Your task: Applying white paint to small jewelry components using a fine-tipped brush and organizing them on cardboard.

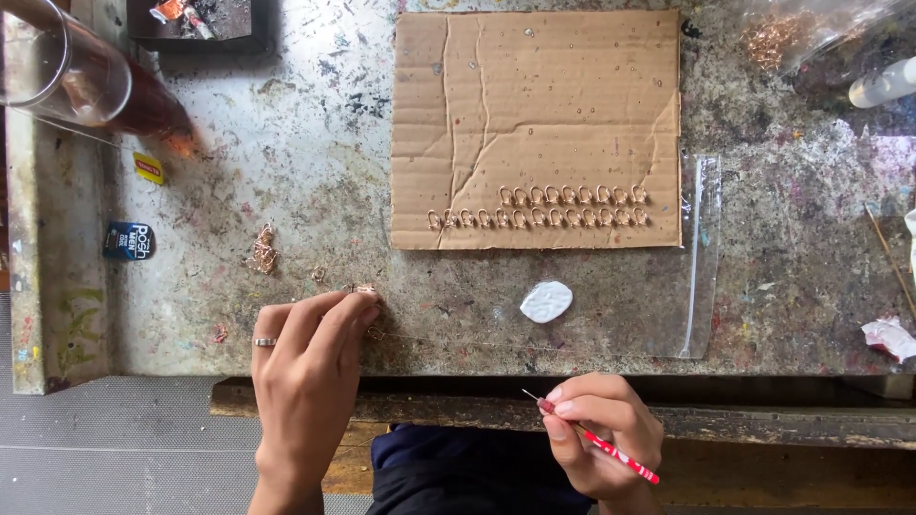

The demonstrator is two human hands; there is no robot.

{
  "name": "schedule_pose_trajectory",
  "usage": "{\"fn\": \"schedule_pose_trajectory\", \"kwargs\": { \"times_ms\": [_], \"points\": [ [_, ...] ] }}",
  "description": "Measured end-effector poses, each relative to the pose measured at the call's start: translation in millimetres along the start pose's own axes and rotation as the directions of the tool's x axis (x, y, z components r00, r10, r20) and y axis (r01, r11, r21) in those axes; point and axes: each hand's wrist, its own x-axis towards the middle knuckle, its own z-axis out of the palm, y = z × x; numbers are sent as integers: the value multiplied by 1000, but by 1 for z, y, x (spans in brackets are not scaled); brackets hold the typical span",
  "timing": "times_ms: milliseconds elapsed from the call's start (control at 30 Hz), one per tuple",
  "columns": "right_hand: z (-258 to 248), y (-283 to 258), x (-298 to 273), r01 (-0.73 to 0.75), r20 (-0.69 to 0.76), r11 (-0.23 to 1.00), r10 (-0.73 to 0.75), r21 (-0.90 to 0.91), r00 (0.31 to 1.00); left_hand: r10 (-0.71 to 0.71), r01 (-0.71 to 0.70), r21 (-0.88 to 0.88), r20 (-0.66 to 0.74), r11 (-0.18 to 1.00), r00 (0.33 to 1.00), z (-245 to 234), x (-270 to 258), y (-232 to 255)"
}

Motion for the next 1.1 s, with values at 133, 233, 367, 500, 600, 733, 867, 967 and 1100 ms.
{"fn": "schedule_pose_trajectory", "kwargs": {
  "times_ms": [133, 233, 367, 500, 600, 733, 867, 967, 1100],
  "points": [
    [1, -1, 1, -1, -1, 1000, 1, -13, 1000, -12, 11, 31, 32, 999, 999, 1, -1, -3],
    [1, 0, 0, 7, 0, 1000, -7, -7, 1000, -45, 40, 65, 73, 997, 996, 3, -2, -8],
    [2, 0, 0, 11, -10, 1000, -11, -10, 1000, -18, 18, 25, 10, 1000, 1000, 7, -3, -10],
    [0, 0, 0, 10, 9, 1000, -10, -16, 1000, 27, -37, -105, -96, 994, 995, 8, -3, -10],
    [2, 1, 0, 14, -5, 1000, -14, -15, 1000, 24, -44, -163, -123, 986, 992, 13, -10, -15],
    [2, 1, 0, 14, -6, 1000, -14, -20, 1000, 19, -38, -192, -100, 981, 995, 9, -7, -11],
    [2, 1, -1, 3, -11, 1000, -4, -19, 1000, 29, -53, -179, -133, 982, 991, 4, -2, -3],
    [1, 0, -3, -29, -14, 999, 29, 40, 999, -25, -8, -227, -142, 974, 990, 1, -5, 3],
    [9, -12, 9, 1, -36, 1000, -2, -25, 999, -130, 71, -393, -126, 917, 984, 13, -35, -2]
  ]
}}
